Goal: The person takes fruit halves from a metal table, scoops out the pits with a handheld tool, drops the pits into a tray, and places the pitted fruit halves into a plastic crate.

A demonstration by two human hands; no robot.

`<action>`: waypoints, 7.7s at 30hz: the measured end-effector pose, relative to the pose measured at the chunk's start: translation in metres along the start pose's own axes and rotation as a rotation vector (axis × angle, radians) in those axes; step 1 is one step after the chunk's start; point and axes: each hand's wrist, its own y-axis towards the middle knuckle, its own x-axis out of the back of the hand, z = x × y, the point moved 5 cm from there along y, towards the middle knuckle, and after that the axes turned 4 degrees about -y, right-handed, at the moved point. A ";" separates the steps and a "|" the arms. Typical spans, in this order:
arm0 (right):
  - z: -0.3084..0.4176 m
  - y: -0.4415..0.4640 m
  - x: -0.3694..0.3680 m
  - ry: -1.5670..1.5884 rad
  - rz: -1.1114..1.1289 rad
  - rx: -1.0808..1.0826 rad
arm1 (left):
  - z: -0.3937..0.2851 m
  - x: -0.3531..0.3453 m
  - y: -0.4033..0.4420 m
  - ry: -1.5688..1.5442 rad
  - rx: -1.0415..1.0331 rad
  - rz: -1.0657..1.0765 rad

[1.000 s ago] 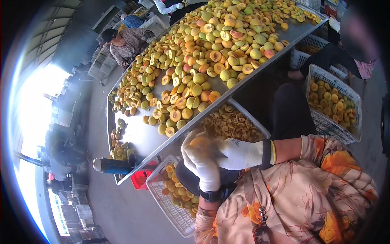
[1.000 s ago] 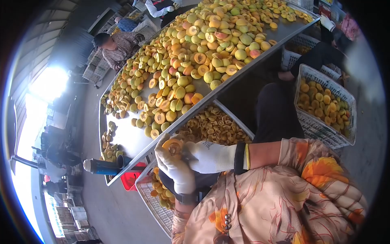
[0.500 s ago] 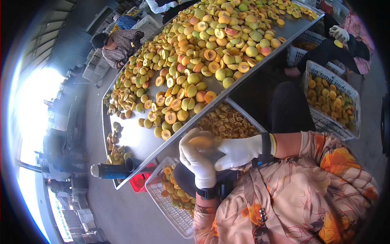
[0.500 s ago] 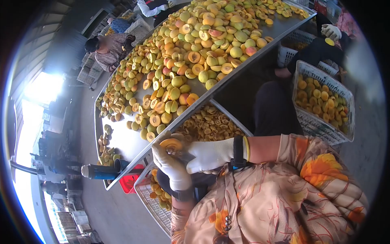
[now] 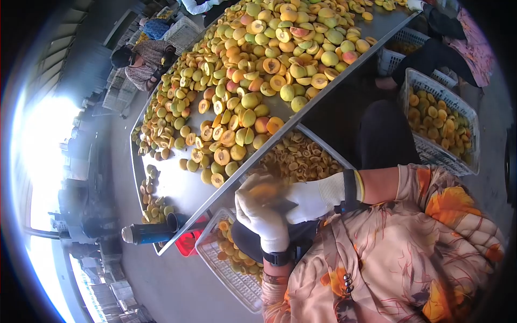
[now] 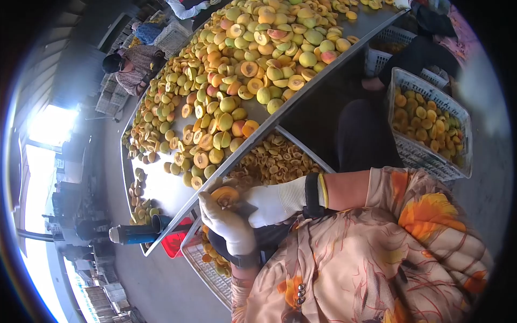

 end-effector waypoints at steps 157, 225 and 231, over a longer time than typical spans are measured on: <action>-0.002 -0.033 0.023 0.254 0.456 -0.640 | -0.023 0.081 0.011 0.438 -0.119 -0.044; 0.045 -0.020 -0.002 -0.489 -0.203 -0.092 | -0.019 0.005 -0.029 0.037 -0.102 -0.059; 0.032 -0.018 -0.011 -0.393 -0.174 -0.149 | -0.024 0.011 -0.026 0.137 -0.248 0.012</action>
